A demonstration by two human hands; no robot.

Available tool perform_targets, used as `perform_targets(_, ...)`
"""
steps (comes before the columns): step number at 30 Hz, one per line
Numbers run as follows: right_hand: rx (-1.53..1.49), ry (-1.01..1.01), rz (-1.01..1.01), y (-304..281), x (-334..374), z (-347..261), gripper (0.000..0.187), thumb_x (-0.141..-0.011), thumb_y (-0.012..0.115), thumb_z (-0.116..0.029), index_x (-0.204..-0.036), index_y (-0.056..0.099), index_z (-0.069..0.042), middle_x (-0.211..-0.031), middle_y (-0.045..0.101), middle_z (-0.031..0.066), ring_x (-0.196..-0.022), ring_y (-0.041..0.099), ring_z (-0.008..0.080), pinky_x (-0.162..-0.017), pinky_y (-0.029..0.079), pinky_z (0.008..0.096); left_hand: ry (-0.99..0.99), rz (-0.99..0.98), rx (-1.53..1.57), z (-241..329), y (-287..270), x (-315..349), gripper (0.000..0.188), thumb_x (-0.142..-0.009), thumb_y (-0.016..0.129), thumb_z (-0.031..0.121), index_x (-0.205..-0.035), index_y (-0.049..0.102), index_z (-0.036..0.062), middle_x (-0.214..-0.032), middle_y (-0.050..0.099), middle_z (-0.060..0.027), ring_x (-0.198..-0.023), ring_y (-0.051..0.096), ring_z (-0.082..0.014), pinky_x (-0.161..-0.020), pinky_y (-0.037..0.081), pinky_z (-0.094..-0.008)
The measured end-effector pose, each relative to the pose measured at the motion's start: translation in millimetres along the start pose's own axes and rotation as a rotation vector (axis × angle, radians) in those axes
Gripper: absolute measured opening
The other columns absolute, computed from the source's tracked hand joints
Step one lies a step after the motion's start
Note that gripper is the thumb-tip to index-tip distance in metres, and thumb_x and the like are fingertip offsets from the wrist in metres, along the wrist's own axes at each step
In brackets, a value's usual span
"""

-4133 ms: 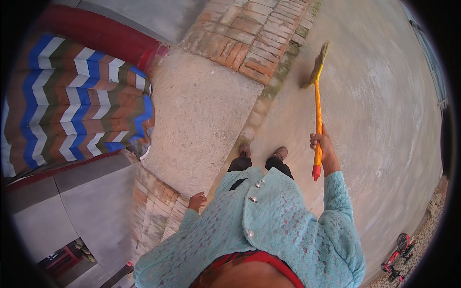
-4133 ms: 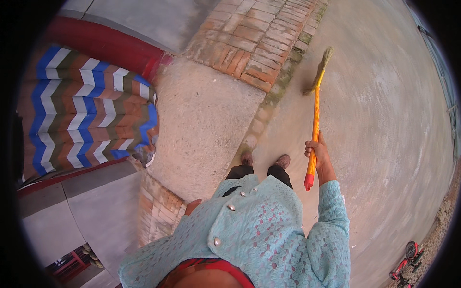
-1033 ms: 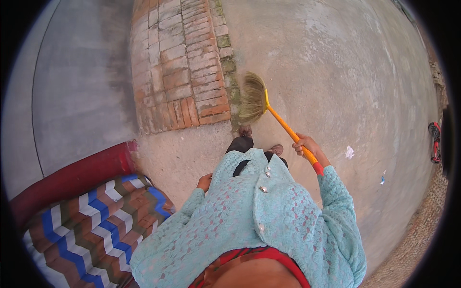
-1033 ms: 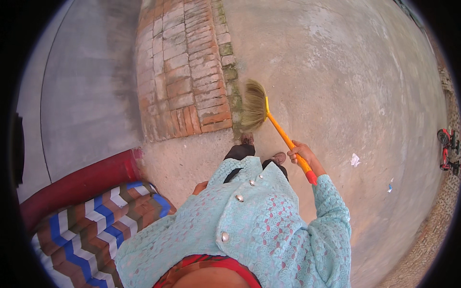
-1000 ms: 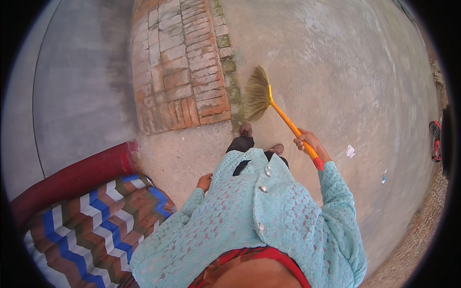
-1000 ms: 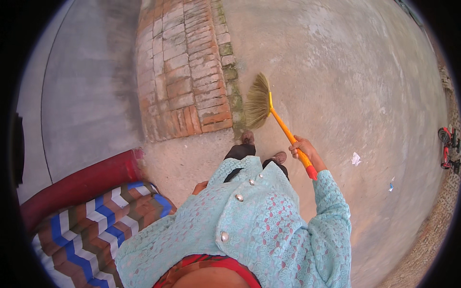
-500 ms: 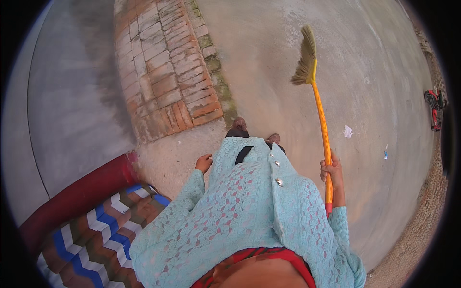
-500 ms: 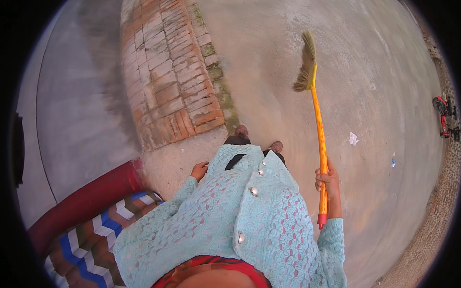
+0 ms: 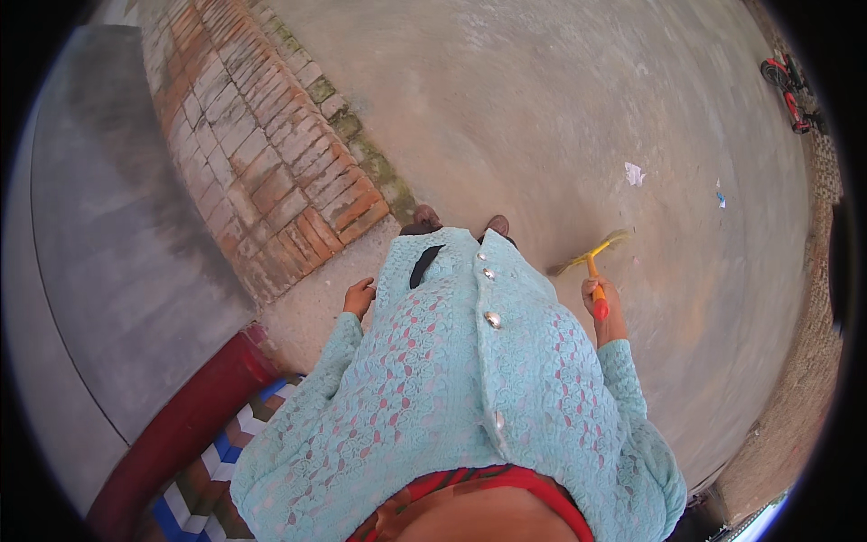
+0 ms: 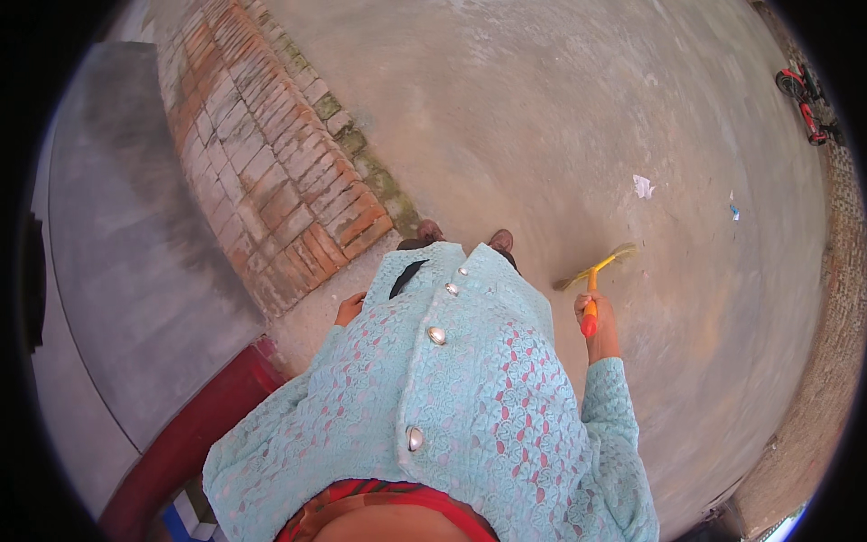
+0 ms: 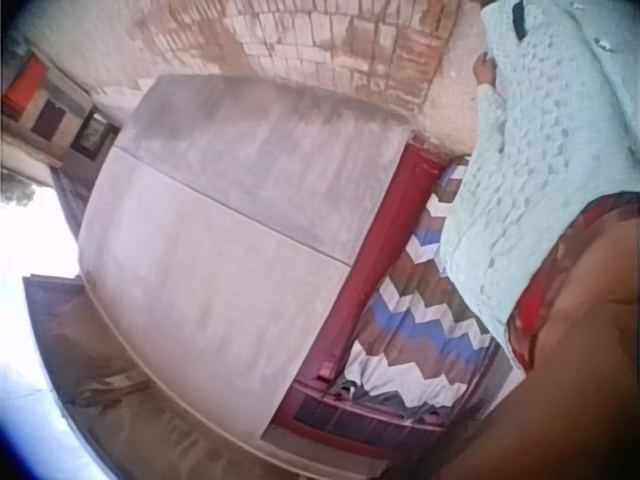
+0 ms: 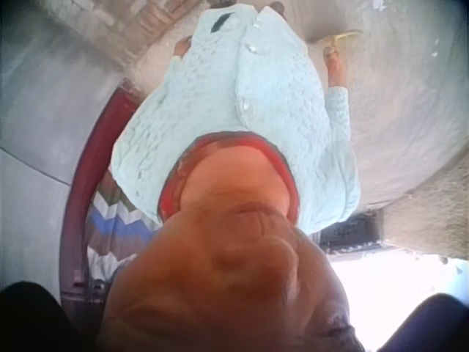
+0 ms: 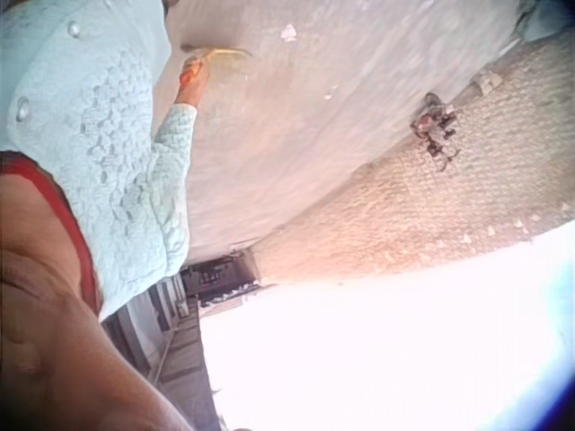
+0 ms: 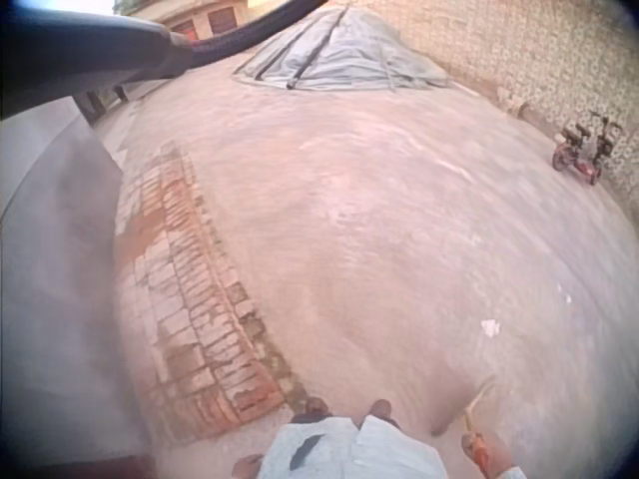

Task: The person sweeps a concrete patio area using a yellow broom, moving debris and dust toward the edges of the space. The person repeatedly sweeps different sections of the patio, including areas near a brick border and a patterned mat.

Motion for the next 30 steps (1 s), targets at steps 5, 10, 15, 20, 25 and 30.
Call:
perform_targets(5,0.101,0.210,-0.099,92,-91,61,0.013,-0.075,0.043,0.003,-0.083,0.034,-0.001,-0.057,0.041,0.0025,-0.043,0.044,0.0096,-0.038,0.042,0.0187,-0.087,0.022,0.076,-27,-16,26,0.040,-0.073,0.052,0.014,-0.111,0.051,0.0019,-0.082,0.060,-0.0092,-0.070,0.056,-0.0143,-0.059,0.044,-0.0263)
perform_targets(10,0.128,0.274,-0.267,224,-129,109,0.019,-0.070,0.042,0.005,-0.084,0.032,-0.004,-0.057,0.040,0.0032,-0.042,0.040,0.0105,-0.037,0.038,0.0203,-0.043,0.133,-0.062,-53,-29,40,0.041,-0.074,0.052,0.014,-0.112,0.049,-0.0022,-0.092,0.060,-0.0134,-0.083,0.057,-0.0170,-0.075,0.043,-0.0244)
perform_targets(15,-0.041,0.413,-0.641,291,-108,96,0.020,-0.070,0.043,0.005,-0.085,0.034,-0.004,-0.061,0.040,0.0030,-0.046,0.040,0.0083,-0.038,0.038,0.0189,-0.121,0.110,0.182,-53,-25,46,0.041,-0.074,0.052,0.013,-0.112,0.050,-0.0014,-0.091,0.060,-0.0104,-0.080,0.056,-0.0160,-0.069,0.044,-0.0265)
perform_targets(20,0.300,0.020,-0.730,250,-33,45,0.025,-0.071,0.045,0.004,-0.093,0.036,-0.005,-0.073,0.040,0.0042,-0.048,0.039,0.0050,-0.037,0.037,0.0162,-0.144,0.088,0.209,-19,-17,37,0.041,-0.073,0.053,0.014,-0.113,0.050,0.0015,-0.084,0.060,-0.0077,-0.075,0.055,-0.0138,-0.058,0.042,-0.0246)
perform_targets(25,0.509,-0.282,-0.480,165,76,13,0.065,-0.067,0.045,0.006,-0.127,0.026,-0.011,-0.072,0.042,0.0045,-0.045,0.039,0.0049,-0.036,0.036,0.0165,-0.041,0.009,0.206,4,-1,2,0.040,-0.074,0.052,0.014,-0.112,0.051,0.0021,-0.084,0.060,-0.0076,-0.075,0.055,-0.0139,-0.057,0.042,-0.0260)
perform_targets(30,0.268,-0.394,-0.265,80,153,-1,0.060,-0.068,0.046,0.006,-0.124,0.030,-0.010,-0.072,0.043,0.0047,-0.046,0.041,0.0054,-0.037,0.038,0.0163,0.097,-0.074,0.097,10,6,-17,0.035,-0.074,0.052,0.014,-0.107,0.054,0.0016,-0.091,0.060,-0.0108,-0.081,0.056,-0.0173,-0.069,0.044,-0.0266)
Point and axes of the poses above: each hand's wrist, its own x-axis away from the middle knuckle, its own y-axis out of the palm, z = x × y, the point moved 7 cm from there along -x, towards the middle knuckle
